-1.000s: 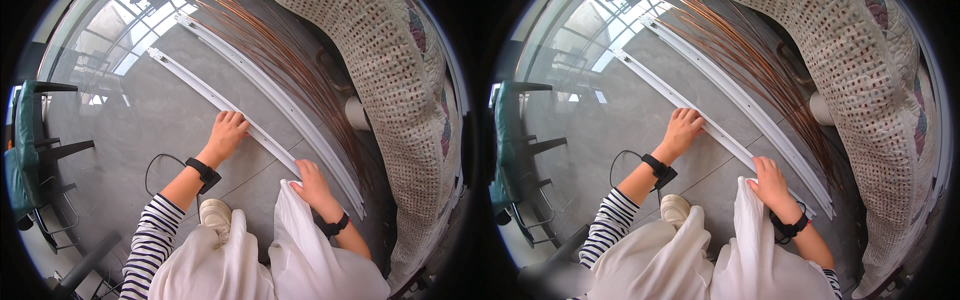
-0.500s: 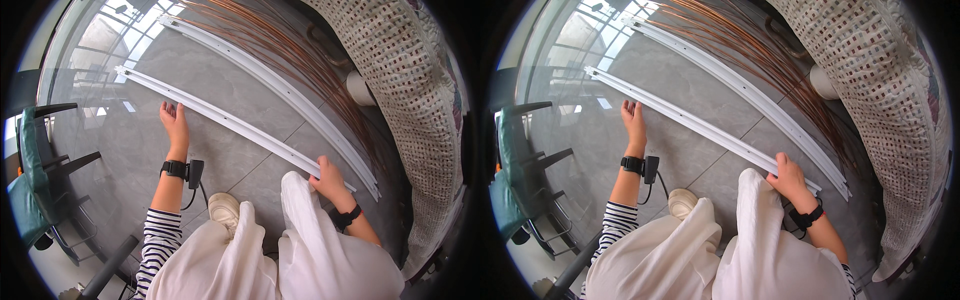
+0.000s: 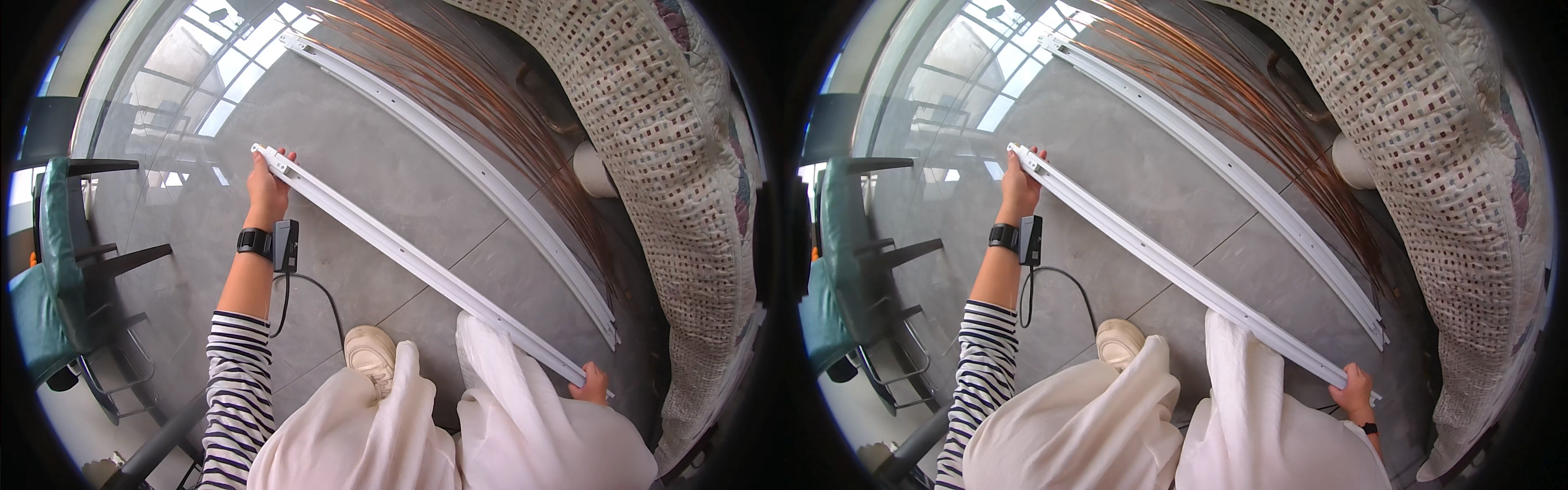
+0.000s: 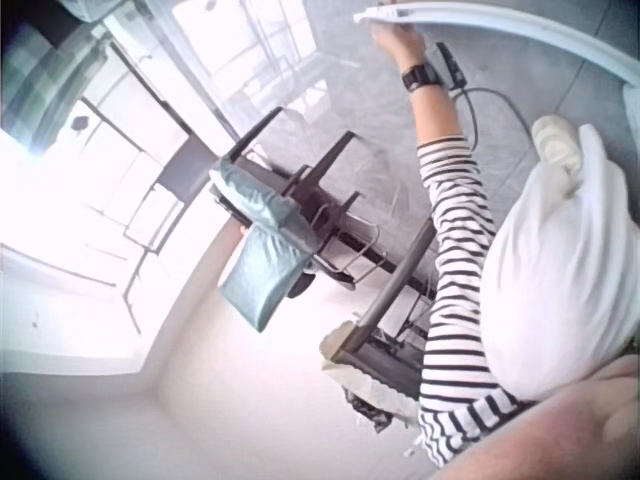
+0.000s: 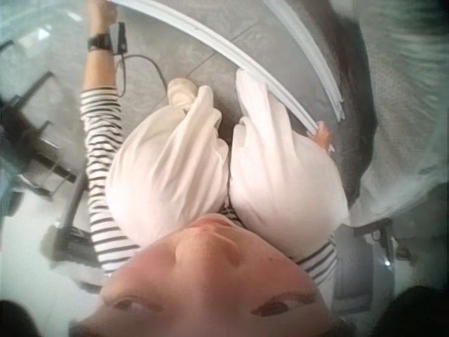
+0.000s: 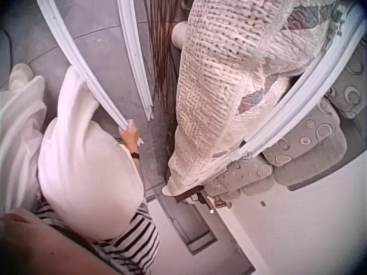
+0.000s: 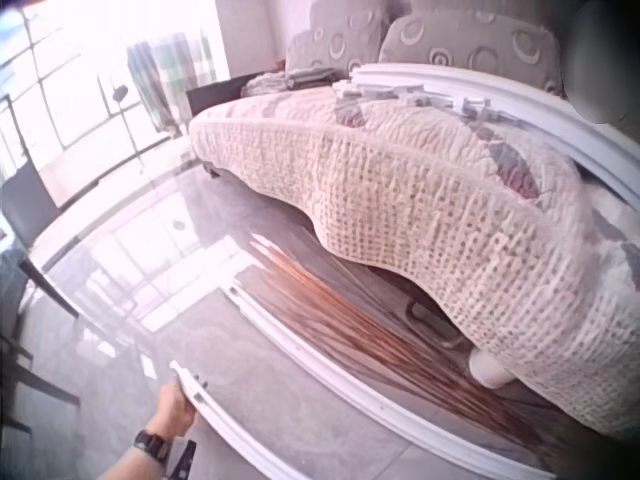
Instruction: The person sits on the floor and assembles a curtain rod by inserting copper rods into white plastic channels. They handle multiple white plastic pieces and copper rods, aligning and inserting them one by one.
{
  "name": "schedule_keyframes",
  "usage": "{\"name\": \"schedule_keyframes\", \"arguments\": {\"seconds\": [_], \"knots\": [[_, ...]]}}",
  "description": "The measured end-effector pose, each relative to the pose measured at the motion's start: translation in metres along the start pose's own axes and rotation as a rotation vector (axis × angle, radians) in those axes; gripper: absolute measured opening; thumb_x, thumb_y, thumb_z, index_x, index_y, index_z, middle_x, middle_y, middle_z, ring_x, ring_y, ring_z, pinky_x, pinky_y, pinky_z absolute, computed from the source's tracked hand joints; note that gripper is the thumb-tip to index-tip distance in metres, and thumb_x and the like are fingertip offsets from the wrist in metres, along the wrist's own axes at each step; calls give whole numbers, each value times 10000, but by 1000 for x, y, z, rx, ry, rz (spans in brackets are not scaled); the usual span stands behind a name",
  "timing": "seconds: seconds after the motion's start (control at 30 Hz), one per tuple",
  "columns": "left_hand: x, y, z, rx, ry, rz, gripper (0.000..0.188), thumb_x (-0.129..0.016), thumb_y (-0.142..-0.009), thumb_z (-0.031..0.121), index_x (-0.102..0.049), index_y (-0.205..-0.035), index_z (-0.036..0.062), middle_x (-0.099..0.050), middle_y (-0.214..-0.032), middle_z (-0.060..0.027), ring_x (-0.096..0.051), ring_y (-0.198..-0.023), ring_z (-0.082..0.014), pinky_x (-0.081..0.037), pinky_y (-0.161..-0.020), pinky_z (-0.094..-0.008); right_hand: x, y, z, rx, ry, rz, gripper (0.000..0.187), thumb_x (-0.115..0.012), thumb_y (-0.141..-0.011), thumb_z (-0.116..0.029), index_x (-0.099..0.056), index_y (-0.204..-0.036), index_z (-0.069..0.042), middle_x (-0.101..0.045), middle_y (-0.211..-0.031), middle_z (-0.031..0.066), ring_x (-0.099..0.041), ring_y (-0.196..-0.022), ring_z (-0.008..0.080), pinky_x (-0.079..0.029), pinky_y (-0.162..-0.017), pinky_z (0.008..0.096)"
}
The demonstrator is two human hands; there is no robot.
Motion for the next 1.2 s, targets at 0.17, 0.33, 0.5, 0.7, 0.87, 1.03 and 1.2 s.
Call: {"name": "schedule_keyframes", "arguments": {"seconds": [0.17, 0.33, 0.5, 0.7, 0.87, 1.03, 1.2], "knots": [[-23, 11, -2, -2, -245, -52, 363, -487, -1037, 367, -502, -1151, 22, -661, -1073, -116, -720, -930, -270, -590, -801, -387, -21, -28, -39, -73, -130, -18, 336, -785, -632, -212, -579, -868, -92, -677, -768, 166, -667, -711, 402, -540, -649, 482], [-8, -24, 41, -136, -281, 3, 400, -486, -1036, 381, -522, -1199, 17, -681, -1081, -110, -711, -965, -237, -567, -842, -359, -35, -34, -45, 45, -107, 11, 313, -800, -621, -260, -595, -787, -91, -667, -716, 158, -667, -673, 385, -541, -613, 485], [34, -71, 170, -285, -246, 171, 399, -515, -1015, 401, -562, -1196, 48, -690, -1015, -78, -654, -759, -118, -427, -512, -195, -31, -22, -14, 35, -123, -2, 304, -789, -623, -265, -583, -752, -81, -654, -686, 152, -664, -655, 375, -539, -599, 472], [-237, 64, 216, -328, -867, -670, 367, -543, -1008, 403, -644, -1100, 63, -643, -901, -22, -463, -660, -38, -355, -505, -145, -28, -19, -18, -152, -176, -29, 316, -769, -632, -265, -561, -741, -53, -655, -694, 177, -661, -669, 399, -537, -610, 468], [-443, 103, 279, -107, -65, -1462, 548, -548, -1018, 381, -425, -1299, -73, -531, -1252, -205, -566, -1161, -247, -492, -1039, -353, -51, -27, -59, -189, -308, -31, 327, -762, -634, -241, -554, -764, -25, -641, -700, 217, -660, -696, 428, -530, -625, 473], [-432, 84, 224, -498, -339, -1404, 481, -587, -993, 213, -434, -1392, -9, -526, -1367, -159, -531, -1248, -276, -420, -1075, -351, -61, -13, -63, -273, -409, -21, 325, -758, -634, -232, -576, -793, -15, -651, -719, 224, -670, -711, 428, -531, -632, 458], [-308, 86, 160, -684, -353, -916, 456, -569, -1003, 279, -531, -1390, 43, -558, -1386, -128, -469, -1345, -199, -345, -1128, -338, -59, -5, -50, -304, -411, 25, 315, -741, -626, -226, -574, -782, -9, -644, -713, 227, -650, -706, 448, -524, -640, 482]]}}
Point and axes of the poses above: each hand's wrist, its own y-axis away from the middle knuckle, its own x-axis out of the back of the hand, z = x × y, the point moved 4 cm from there along -y, towards the middle knuckle
